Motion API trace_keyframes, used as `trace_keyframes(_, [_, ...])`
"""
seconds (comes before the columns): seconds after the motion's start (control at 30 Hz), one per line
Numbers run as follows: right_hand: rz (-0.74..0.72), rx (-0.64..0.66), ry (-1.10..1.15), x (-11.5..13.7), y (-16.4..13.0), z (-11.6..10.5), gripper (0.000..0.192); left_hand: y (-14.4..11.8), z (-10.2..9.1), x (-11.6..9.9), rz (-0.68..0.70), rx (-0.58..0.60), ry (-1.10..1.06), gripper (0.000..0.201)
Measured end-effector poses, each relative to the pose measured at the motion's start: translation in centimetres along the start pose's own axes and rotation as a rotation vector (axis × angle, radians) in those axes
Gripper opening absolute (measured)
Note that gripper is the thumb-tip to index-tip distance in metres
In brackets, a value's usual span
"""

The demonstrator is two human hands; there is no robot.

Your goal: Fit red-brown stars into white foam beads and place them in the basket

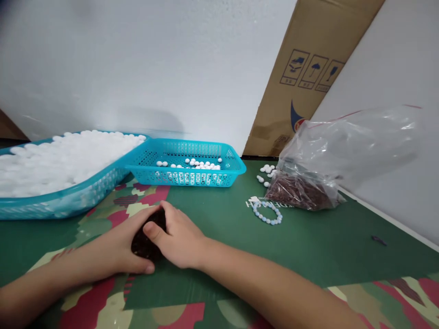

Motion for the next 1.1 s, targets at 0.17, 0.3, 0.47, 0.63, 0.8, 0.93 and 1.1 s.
trace_keyframes(0.17, [-0.055,0.010,-0.047,0.3,0.1,0.0,0.083,0.2,-0.2,0.2,-0.024,-0.032,0.000,0.071])
trace_keyframes(0.3, [-0.041,-0.013,-0.090,0.0,0.6,-0.2,0.085,0.5,-0.1,0.5,-0.020,-0.010,0.045,0.089])
trace_keyframes(0.47, [0.025,-0.031,-0.072,-0.9,0.9,-0.1,0.088,0.7,0.2,0.2,0.041,0.024,0.039,0.095])
trace_keyframes(0.63, [0.060,-0.041,-0.047,-1.3,0.8,-0.1,0.089,0.6,0.1,0.2,0.037,0.017,0.028,0.096])
trace_keyframes(0.8, [0.031,-0.066,-0.033,-1.1,0.8,-0.2,0.083,0.4,0.4,0.0,0.052,0.030,0.024,0.096])
trace_keyframes(0.93, [0.001,-0.088,-0.042,-0.9,0.7,-0.1,0.078,0.4,0.5,-0.2,0.070,0.005,0.021,0.086])
trace_keyframes(1.1, [-0.032,-0.104,-0.066,-0.7,0.6,-0.1,0.064,0.5,0.3,-0.2,0.085,-0.029,0.025,0.076])
Point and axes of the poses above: each hand's wrist, its own y-axis towards the middle knuckle, its own z-axis out of the palm, x = y × z, the point moved 7 cm from there along y, towards the middle knuckle, and after that the axes turned 6 degrees about -x, right-handed, at the moved point
